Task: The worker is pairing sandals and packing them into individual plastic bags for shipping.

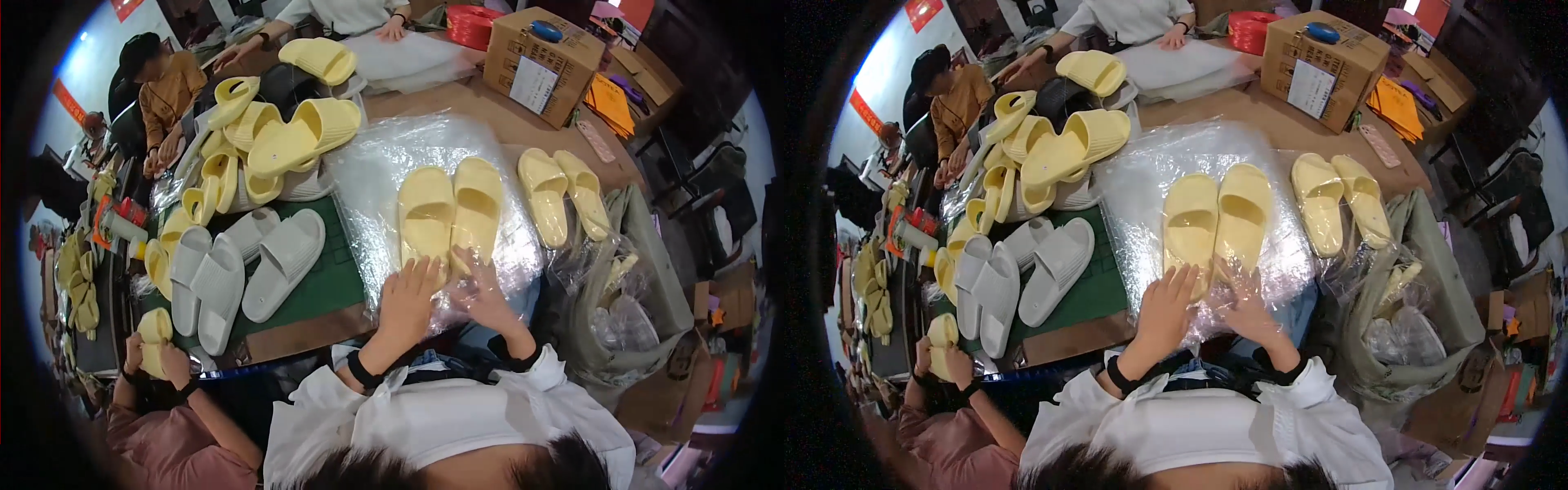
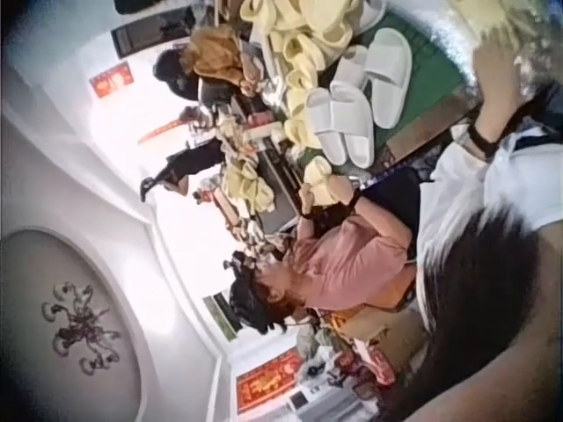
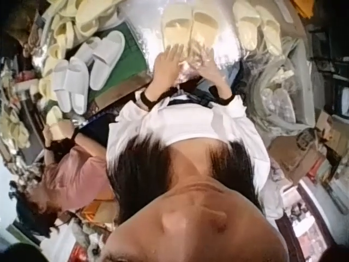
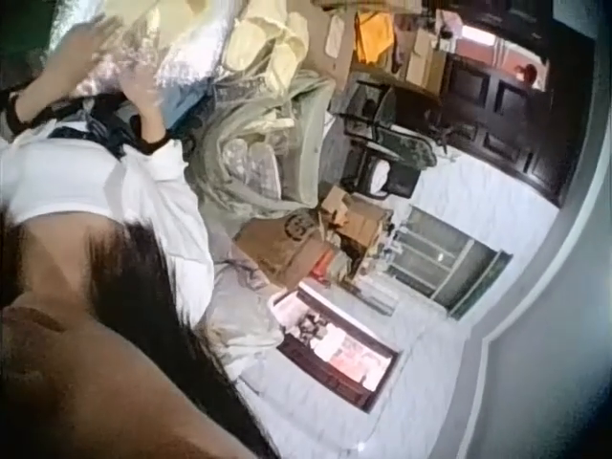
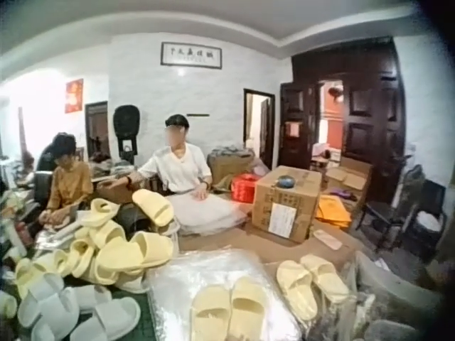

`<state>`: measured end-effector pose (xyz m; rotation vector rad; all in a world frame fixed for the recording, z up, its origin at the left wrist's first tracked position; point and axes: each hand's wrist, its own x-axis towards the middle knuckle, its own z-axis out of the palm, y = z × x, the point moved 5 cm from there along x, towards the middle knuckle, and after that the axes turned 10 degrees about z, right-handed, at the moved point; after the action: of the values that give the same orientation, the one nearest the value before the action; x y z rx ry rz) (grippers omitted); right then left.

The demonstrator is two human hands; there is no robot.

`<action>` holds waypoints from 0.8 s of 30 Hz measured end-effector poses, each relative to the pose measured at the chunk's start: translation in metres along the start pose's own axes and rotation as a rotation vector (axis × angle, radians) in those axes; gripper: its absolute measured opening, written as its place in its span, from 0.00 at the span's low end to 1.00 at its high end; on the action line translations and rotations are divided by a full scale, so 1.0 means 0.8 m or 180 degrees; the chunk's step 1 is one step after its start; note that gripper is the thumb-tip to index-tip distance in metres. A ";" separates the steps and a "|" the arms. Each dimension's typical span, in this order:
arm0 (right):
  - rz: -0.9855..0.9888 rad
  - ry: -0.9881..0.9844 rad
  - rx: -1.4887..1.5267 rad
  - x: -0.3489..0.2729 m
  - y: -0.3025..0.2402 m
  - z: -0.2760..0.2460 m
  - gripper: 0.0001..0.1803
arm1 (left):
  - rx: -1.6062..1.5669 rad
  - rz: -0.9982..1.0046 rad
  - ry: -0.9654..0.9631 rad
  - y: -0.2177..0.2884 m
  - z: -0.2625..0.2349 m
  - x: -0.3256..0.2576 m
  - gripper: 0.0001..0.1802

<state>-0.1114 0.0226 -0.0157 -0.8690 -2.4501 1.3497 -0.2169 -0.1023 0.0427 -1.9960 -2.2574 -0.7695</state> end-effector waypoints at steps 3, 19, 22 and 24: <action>-0.0257 0.0333 0.1386 0.008 -0.010 -0.007 0.42 | -0.0869 -0.0169 0.0586 -0.017 -0.008 0.004 0.28; 0.0162 0.1179 -0.0175 -0.011 -0.051 -0.037 0.27 | -0.1565 -0.0571 0.0817 0.027 -0.052 0.021 0.42; 0.0264 -0.0630 0.0806 -0.047 -0.080 -0.029 0.15 | -0.2110 -0.0482 0.1032 0.024 -0.054 0.020 0.41; 0.0434 -0.2298 0.1692 -0.065 -0.067 -0.003 0.12 | -0.2647 -0.0283 0.1399 0.022 -0.052 0.027 0.39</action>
<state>-0.0895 -0.0277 0.0348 -0.4628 -2.2536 2.5590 -0.2167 -0.0974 0.0926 -1.6603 -1.9187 -2.1746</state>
